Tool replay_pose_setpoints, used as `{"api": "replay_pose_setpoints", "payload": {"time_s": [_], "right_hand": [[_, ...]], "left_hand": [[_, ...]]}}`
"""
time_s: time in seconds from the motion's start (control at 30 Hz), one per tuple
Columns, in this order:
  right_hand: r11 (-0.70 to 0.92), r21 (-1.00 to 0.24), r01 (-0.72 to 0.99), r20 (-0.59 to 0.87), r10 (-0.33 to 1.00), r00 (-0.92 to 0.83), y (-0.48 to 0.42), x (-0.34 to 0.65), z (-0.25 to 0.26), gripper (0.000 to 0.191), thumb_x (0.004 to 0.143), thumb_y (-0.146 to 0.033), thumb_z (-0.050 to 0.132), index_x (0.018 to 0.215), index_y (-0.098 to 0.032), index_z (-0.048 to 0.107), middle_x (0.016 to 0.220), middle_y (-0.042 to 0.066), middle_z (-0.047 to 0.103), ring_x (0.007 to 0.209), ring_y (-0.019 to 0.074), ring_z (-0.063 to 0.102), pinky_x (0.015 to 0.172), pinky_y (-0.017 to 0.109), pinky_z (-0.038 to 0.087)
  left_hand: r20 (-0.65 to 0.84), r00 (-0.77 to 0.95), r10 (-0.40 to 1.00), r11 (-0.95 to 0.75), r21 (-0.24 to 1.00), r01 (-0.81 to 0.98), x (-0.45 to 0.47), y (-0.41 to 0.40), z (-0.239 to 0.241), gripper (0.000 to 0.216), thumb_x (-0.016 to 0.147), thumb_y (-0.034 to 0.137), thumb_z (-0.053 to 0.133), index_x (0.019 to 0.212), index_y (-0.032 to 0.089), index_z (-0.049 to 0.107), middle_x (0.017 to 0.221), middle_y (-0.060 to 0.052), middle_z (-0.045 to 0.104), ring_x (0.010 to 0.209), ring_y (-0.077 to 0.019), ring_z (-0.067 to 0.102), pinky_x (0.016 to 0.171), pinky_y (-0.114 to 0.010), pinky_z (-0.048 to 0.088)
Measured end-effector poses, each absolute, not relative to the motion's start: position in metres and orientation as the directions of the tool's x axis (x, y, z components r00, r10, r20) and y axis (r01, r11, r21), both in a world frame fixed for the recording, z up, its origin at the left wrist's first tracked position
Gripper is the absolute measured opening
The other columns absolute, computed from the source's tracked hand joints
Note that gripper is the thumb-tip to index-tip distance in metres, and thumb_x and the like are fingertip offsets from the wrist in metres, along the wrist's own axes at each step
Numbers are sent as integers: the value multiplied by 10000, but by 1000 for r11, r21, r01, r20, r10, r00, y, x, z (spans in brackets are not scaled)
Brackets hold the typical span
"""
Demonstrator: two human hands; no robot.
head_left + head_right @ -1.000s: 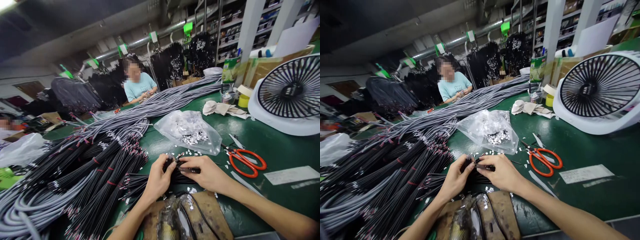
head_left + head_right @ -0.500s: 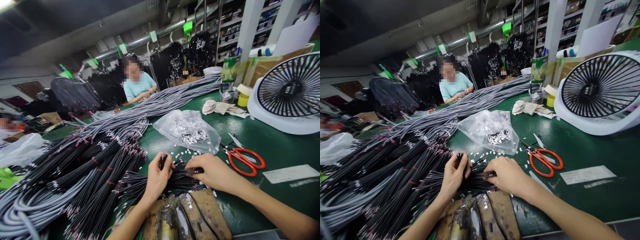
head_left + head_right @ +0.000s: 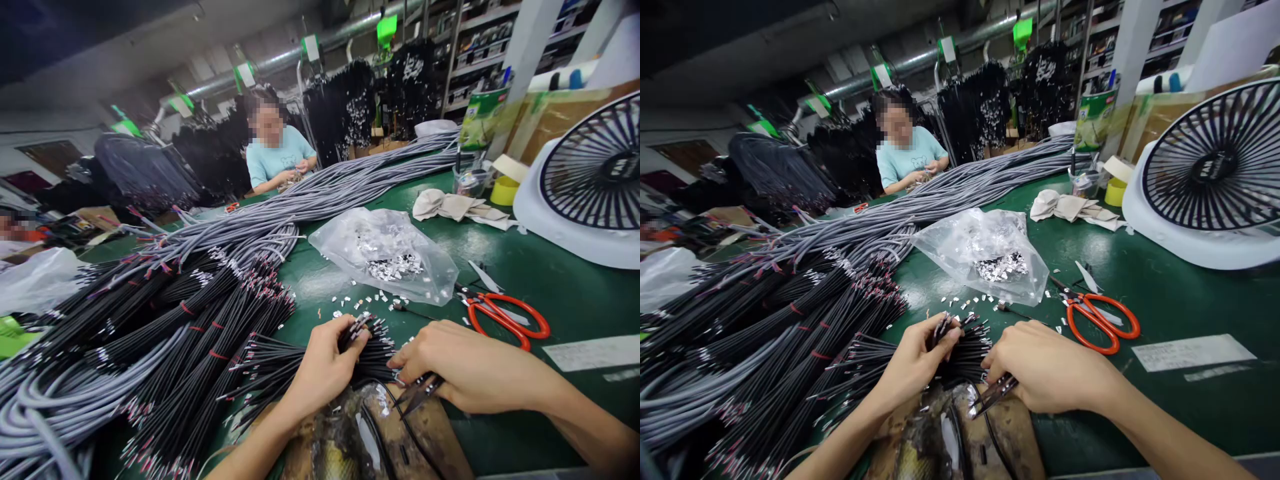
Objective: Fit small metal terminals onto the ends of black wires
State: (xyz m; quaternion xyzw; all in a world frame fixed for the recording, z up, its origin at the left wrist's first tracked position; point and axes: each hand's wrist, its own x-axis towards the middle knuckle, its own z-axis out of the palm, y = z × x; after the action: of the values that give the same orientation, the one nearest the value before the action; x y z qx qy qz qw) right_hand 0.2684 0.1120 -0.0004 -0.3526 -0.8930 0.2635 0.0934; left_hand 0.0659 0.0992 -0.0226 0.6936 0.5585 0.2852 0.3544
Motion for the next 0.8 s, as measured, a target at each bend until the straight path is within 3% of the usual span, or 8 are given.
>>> {"api": "replay_pose_setpoints", "payload": {"time_s": [0.1,0.27,0.4,0.63,0.8], "right_hand": [[654,-567,500,-78,562,-823,114,270,-1,515,555,12,452,817,-355,700,942,-74,694,892,169,622,687,240,401],[598,-518,611,-5,712,-702,121,272,-11,361,612,-35,469,744,-292,686,679,-31,690,677,172,625,583,251,373],[488,-498,717,30,836,-548,129,266,-23,298,613,-59,481,719,-261,672,669,-6,674,645,174,611,562,245,371],[467,-539,701,-33,820,-572,135,255,-28,205,633,-142,547,728,-267,678,717,-7,683,700,185,620,596,241,395],[462,-498,734,-47,831,-555,136,252,-28,171,646,-175,550,719,-264,676,697,-3,674,685,182,618,555,233,369]], "left_hand": [[-2,239,971,-146,787,599,67,97,-21,232,831,331,452,696,159,531,607,23,462,587,-113,396,539,-216,300],[19,223,975,-159,758,633,68,97,-18,193,806,287,472,679,160,542,612,20,509,590,-114,426,543,-213,308],[2,219,976,-156,708,689,69,96,-18,50,672,149,544,692,156,589,618,17,567,581,-117,473,546,-202,329],[-6,323,946,-276,503,819,70,91,-18,224,655,43,468,686,162,655,569,-19,623,514,-135,512,489,-227,256],[-4,296,955,-264,442,857,72,92,-16,211,663,30,504,680,159,670,590,-33,659,527,-133,539,481,-228,256]]}}
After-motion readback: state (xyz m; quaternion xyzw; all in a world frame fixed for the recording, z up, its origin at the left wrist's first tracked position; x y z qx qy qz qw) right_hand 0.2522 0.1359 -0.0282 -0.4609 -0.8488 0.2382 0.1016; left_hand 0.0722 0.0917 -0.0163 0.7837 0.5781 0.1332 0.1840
